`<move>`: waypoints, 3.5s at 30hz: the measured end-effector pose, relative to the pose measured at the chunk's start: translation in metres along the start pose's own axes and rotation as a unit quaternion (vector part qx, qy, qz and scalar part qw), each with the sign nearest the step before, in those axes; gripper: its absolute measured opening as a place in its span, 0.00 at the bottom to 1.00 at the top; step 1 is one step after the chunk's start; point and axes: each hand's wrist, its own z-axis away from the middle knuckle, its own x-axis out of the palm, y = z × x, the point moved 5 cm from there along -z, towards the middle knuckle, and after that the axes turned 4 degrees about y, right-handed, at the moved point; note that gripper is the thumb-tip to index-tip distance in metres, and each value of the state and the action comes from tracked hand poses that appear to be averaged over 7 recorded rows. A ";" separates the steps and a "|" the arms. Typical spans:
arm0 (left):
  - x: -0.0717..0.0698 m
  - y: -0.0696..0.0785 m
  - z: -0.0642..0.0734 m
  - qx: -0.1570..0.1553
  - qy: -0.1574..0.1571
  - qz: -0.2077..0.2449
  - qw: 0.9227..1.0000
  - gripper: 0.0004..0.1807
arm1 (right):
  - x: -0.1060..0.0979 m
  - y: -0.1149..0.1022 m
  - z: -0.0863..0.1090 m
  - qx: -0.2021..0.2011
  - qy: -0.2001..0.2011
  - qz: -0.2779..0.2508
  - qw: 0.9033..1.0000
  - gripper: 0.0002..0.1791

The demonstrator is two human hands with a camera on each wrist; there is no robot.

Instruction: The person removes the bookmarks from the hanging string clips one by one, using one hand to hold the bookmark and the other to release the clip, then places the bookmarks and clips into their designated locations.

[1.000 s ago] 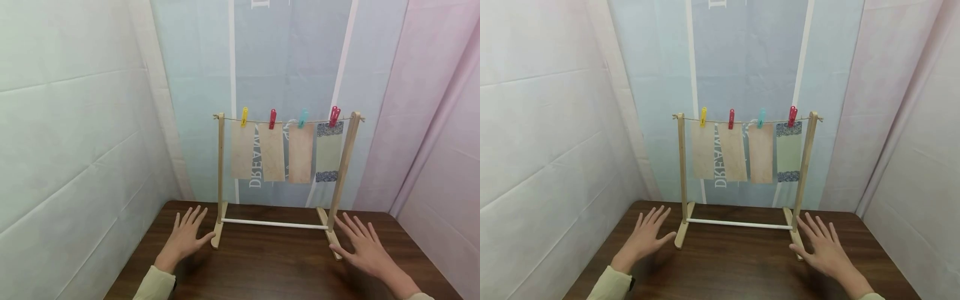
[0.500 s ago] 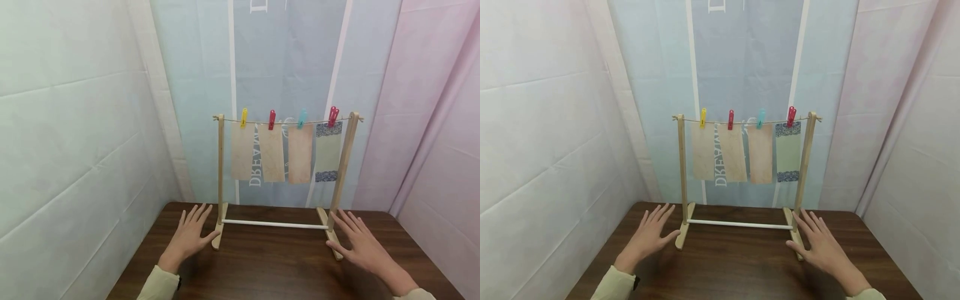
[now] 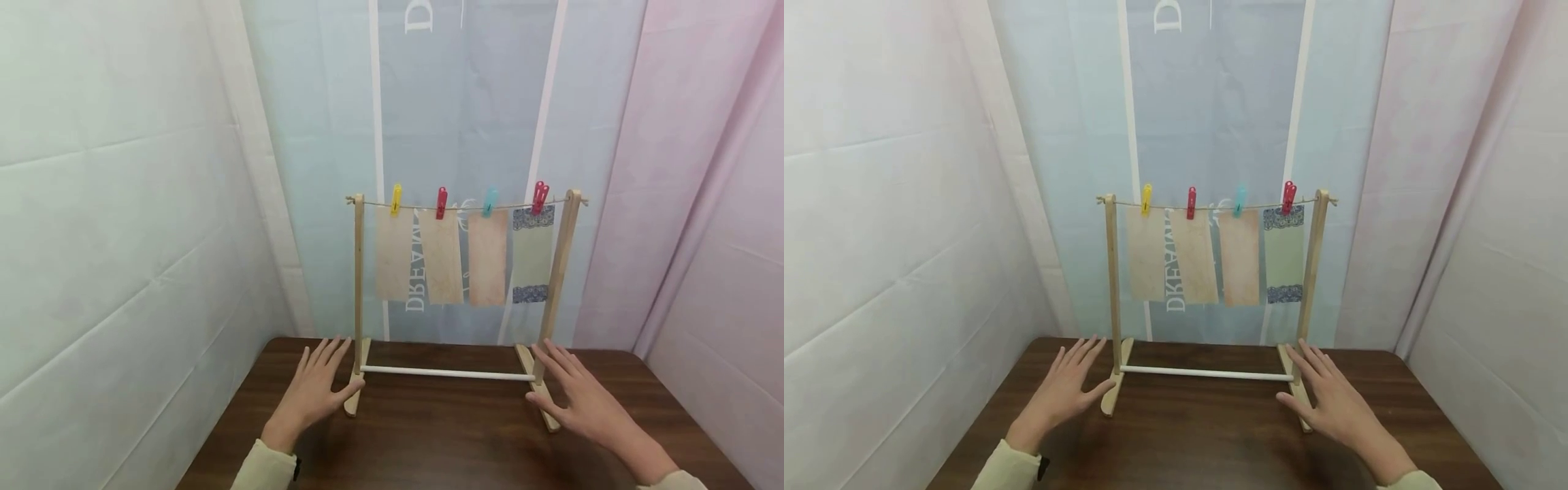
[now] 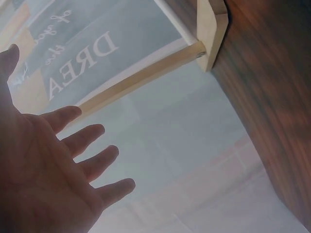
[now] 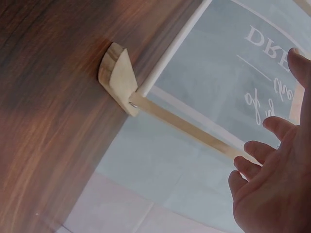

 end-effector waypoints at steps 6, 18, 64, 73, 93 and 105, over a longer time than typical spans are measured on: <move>-0.001 0.003 -0.003 0.000 -0.012 0.007 1.000 0.50 | 0.001 -0.004 -0.003 -0.008 0.000 -0.003 1.000 0.47; -0.004 0.016 -0.006 0.024 0.010 0.036 0.999 0.47 | -0.001 -0.013 -0.012 -0.011 0.000 0.003 1.000 0.48; -0.003 0.032 -0.023 -0.012 0.004 0.195 0.981 0.41 | 0.001 -0.072 -0.062 -0.068 0.012 -0.027 0.997 0.48; -0.007 0.037 -0.028 -0.015 0.015 0.228 0.973 0.38 | -0.003 -0.084 -0.073 -0.091 0.029 -0.026 0.995 0.50; -0.013 0.042 -0.040 -0.019 0.034 0.277 0.960 0.38 | -0.013 -0.109 -0.095 -0.126 0.038 -0.022 0.991 0.50; -0.012 0.045 -0.049 -0.024 0.050 0.311 0.949 0.37 | -0.017 -0.122 -0.105 -0.143 0.046 -0.031 0.988 0.48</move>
